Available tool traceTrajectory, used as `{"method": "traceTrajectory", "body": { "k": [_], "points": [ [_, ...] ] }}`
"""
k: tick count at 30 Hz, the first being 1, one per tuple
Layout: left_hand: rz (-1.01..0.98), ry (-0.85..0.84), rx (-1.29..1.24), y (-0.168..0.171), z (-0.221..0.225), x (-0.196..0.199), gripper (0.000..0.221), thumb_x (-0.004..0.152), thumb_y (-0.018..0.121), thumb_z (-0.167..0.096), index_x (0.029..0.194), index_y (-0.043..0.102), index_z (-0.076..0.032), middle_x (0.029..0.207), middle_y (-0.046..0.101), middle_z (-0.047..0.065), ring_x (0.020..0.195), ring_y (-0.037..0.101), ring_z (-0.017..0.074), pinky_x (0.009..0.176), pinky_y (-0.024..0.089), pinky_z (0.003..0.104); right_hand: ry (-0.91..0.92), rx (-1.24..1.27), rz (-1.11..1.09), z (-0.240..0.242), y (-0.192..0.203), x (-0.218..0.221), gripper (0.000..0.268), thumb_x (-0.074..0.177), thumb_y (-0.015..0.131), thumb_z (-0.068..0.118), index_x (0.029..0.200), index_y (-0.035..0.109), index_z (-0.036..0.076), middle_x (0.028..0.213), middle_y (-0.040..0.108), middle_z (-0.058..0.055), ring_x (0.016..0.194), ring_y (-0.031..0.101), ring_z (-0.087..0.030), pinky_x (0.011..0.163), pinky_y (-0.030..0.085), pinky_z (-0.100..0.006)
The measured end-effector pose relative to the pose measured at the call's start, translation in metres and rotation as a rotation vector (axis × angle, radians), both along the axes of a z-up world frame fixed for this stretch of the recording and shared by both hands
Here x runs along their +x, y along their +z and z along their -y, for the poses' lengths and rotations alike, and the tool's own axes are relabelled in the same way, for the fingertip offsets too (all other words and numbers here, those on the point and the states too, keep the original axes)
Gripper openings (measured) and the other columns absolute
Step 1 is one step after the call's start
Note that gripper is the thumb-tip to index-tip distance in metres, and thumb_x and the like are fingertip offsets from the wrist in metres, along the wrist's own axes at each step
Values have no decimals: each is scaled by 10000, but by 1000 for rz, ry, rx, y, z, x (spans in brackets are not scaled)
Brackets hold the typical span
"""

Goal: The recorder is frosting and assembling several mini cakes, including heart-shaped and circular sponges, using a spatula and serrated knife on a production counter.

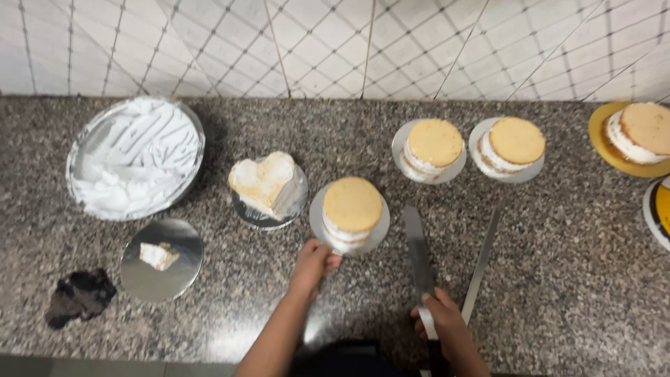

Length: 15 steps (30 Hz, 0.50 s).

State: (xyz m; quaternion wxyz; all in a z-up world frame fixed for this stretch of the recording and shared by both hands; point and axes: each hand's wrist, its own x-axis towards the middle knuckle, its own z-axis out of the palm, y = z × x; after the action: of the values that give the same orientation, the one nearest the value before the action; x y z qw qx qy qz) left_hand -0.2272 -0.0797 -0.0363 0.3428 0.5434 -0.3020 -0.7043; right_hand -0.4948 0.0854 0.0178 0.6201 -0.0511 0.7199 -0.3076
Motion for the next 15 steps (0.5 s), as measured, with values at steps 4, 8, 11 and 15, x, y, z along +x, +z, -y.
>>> {"method": "traceTrajectory", "body": {
  "k": [4,8,11,15],
  "points": [
    [99,38,-18,-10,-61,70,128,958,620,-165,966,630,-38,827,716,81,676,681,145,619,538,291,85,6,-113,5,-13,11,326,1013,533,332,1219,556,80,857,702,-152,714,647,-259,699,519,-427],
    [218,62,-137,4,-94,126,206,962,622,-139,1115,694,-22,802,669,30,671,618,106,644,545,265,245,-130,-345,21,18,35,298,1004,558,308,1137,646,56,873,666,-96,733,597,-225,697,474,-397],
    [369,54,-201,24,-106,148,327,951,624,-113,1262,672,-23,788,668,63,670,613,121,642,518,271,364,-241,-600,18,12,36,241,1009,599,257,1117,615,42,893,641,-107,765,588,-233,721,469,-391],
    [324,21,-136,29,-107,170,467,918,568,-65,1384,596,-56,916,730,61,766,695,136,703,577,287,350,-568,-1395,-25,-20,22,409,911,721,186,1253,646,-27,1219,618,-239,1159,536,-405,970,453,-505]
  ]
}}
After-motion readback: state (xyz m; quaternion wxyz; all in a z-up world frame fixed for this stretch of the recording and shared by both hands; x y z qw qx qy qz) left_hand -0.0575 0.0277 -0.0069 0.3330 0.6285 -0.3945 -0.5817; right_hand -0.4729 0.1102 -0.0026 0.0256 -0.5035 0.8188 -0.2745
